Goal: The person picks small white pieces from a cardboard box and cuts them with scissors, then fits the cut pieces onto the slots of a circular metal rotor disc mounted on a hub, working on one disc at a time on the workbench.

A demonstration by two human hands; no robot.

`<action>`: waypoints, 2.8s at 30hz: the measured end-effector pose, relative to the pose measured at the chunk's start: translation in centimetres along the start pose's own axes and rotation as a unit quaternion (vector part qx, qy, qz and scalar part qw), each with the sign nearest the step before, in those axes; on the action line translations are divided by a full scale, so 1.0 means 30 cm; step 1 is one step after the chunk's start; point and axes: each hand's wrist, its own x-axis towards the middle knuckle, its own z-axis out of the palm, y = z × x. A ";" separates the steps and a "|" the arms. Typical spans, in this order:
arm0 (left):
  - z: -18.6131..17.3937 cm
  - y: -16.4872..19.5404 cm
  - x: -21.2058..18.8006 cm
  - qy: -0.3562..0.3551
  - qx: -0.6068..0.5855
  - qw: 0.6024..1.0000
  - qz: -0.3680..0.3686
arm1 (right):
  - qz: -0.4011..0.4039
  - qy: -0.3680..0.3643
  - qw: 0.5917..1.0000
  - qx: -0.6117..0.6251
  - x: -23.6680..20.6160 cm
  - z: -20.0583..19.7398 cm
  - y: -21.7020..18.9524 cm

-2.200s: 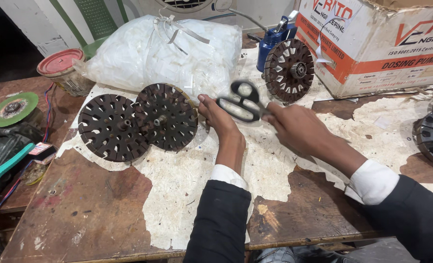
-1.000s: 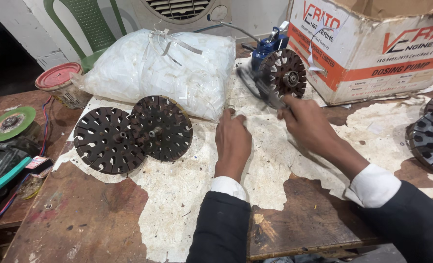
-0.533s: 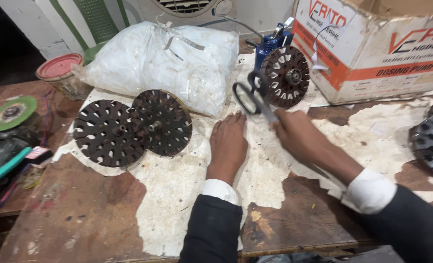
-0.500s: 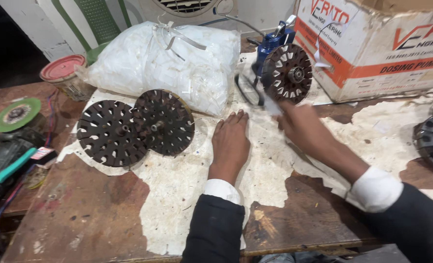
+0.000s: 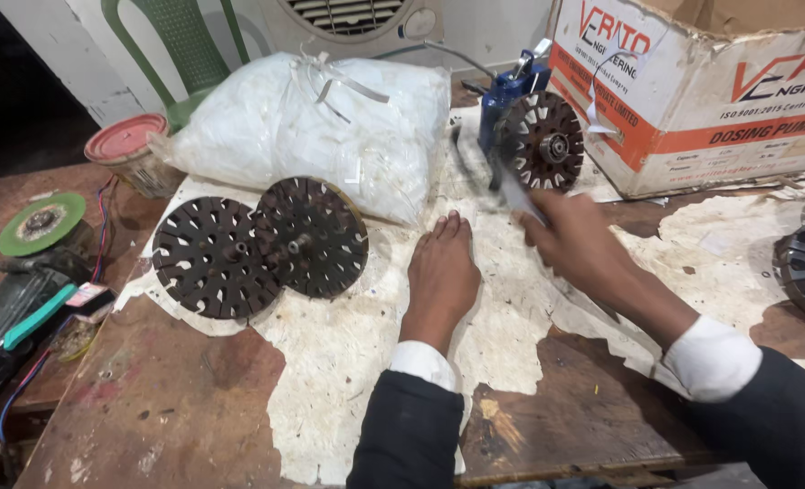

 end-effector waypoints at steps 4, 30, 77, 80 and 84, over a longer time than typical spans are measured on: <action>0.001 0.009 -0.006 0.015 0.010 1.000 0.009 | -0.067 0.060 0.994 -0.057 -0.009 0.002 0.000; -0.023 0.021 0.000 0.079 0.023 0.996 0.045 | -0.092 0.050 0.989 -0.101 -0.008 0.025 0.045; -0.075 0.087 0.091 -0.001 -0.545 0.810 -0.217 | -0.214 0.113 0.965 0.098 0.026 -0.002 0.079; -0.048 0.077 0.097 0.008 -0.607 0.783 -0.138 | -0.222 0.093 0.967 0.083 0.023 -0.006 0.056; -0.024 0.062 0.111 0.047 -0.648 0.752 -0.110 | -0.226 0.049 0.953 0.195 0.012 -0.007 0.015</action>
